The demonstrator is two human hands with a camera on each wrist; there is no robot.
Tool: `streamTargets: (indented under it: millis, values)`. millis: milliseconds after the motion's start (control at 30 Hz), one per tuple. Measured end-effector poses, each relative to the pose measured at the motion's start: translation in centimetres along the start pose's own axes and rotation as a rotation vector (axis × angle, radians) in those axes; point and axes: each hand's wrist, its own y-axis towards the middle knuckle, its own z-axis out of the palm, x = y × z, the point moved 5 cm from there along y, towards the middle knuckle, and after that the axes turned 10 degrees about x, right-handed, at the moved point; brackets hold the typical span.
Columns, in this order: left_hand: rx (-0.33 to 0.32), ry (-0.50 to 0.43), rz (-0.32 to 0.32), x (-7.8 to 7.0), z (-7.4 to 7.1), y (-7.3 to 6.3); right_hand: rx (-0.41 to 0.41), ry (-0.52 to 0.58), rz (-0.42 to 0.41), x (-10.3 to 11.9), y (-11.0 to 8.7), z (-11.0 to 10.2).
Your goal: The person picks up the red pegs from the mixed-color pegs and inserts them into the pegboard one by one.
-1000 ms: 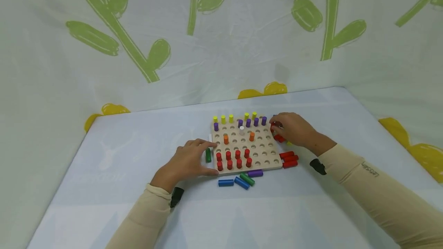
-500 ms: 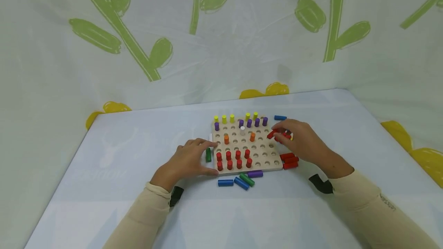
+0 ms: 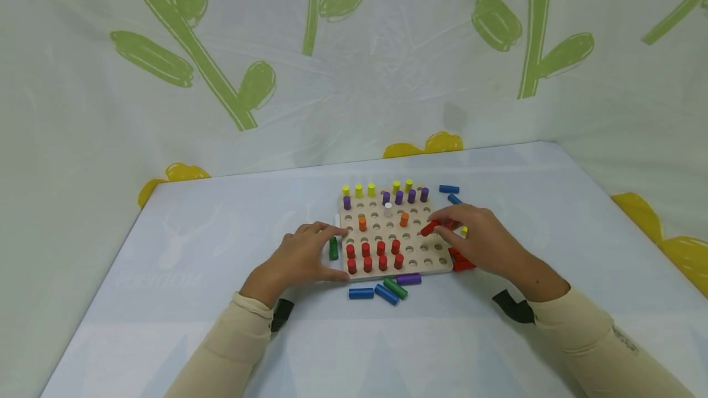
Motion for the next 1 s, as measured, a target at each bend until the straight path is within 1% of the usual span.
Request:
streamTargets:
  millis: [267, 467, 633, 800, 1000]
  values:
    - [-0.007, 0.003, 0.008, 0.1, 0.0, -0.1, 0.015, -0.023, -0.011, 0.7, -0.1, 0.3]
    - [-0.007, 0.001, 0.018, 0.2, 0.0, -0.1, 0.051, -0.041, -0.021, 1.0, 0.0, 1.0]
    - [-0.007, 0.000, 0.021, 0.3, 0.0, 0.0, 0.079, -0.063, 0.007, 1.4, 0.0, 1.6]
    - [-0.003, -0.007, 0.023, 0.3, 0.2, 0.1, 0.087, -0.101, 0.004, 1.6, 0.0, 2.0]
    - [-0.007, -0.002, 0.027, 0.3, 0.1, 0.1, 0.097, -0.114, 0.009, 1.6, 0.2, 2.3]
